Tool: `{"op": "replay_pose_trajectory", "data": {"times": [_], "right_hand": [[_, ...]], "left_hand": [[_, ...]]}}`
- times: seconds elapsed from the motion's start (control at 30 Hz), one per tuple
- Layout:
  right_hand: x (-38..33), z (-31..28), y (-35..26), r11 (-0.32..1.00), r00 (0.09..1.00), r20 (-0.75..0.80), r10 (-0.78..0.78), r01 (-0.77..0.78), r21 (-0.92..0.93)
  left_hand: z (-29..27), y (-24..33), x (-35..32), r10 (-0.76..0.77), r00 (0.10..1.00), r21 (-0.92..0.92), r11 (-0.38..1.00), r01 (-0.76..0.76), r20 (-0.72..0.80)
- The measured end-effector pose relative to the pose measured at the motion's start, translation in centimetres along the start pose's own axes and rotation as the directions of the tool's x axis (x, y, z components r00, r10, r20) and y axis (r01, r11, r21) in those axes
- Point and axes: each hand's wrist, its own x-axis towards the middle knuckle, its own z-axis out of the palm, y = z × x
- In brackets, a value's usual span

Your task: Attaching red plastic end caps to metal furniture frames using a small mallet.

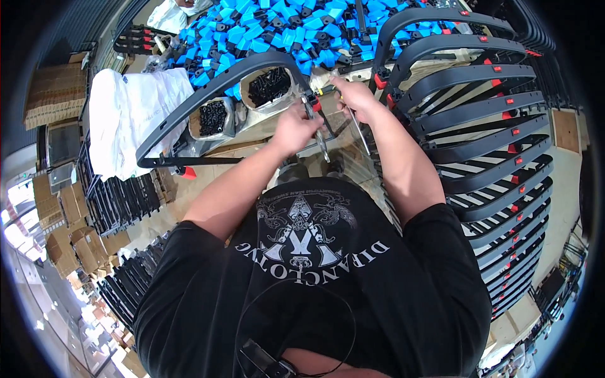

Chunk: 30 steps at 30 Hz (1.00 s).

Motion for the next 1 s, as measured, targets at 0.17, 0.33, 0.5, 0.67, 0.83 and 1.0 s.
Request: {"op": "replay_pose_trajectory", "data": {"times": [0.17,0.33,0.5,0.67,0.83,1.0], "right_hand": [[0.7,0.3,0.4,0.998,0.997,-0.069,-0.02,0.024,0.052],[2.7,0.6,2.9,0.97,0.971,-0.118,-0.21,0.221,0.097],[1.8,1.1,0.9,0.993,0.987,-0.13,-0.089,0.098,0.065],[2.0,1.7,2.2,0.984,0.983,-0.166,-0.074,0.099,0.147],[2.4,2.3,2.5,0.983,0.948,-0.286,-0.137,0.167,0.082],[2.6,1.9,2.4,0.98,0.966,-0.24,-0.1,0.137,0.142]], "left_hand": [[1.8,-4.1,4.2,0.01,0.993,0.716,0.694,0.077,-0.117],[-4.0,0.9,3.2,-0.124,0.82,-0.806,0.148,0.573,0.559],[-0.9,-3.8,3.6,0.006,0.979,0.14,0.99,-0.036,0.203],[-2.8,0.3,3.4,-0.188,0.838,-0.596,0.624,0.505,0.512],[-0.5,-1.6,3.9,-0.13,0.968,0.345,0.937,0.05,0.212],[-3.2,-2.0,5.0,-0.044,0.793,-0.73,0.362,0.58,0.608]]}}
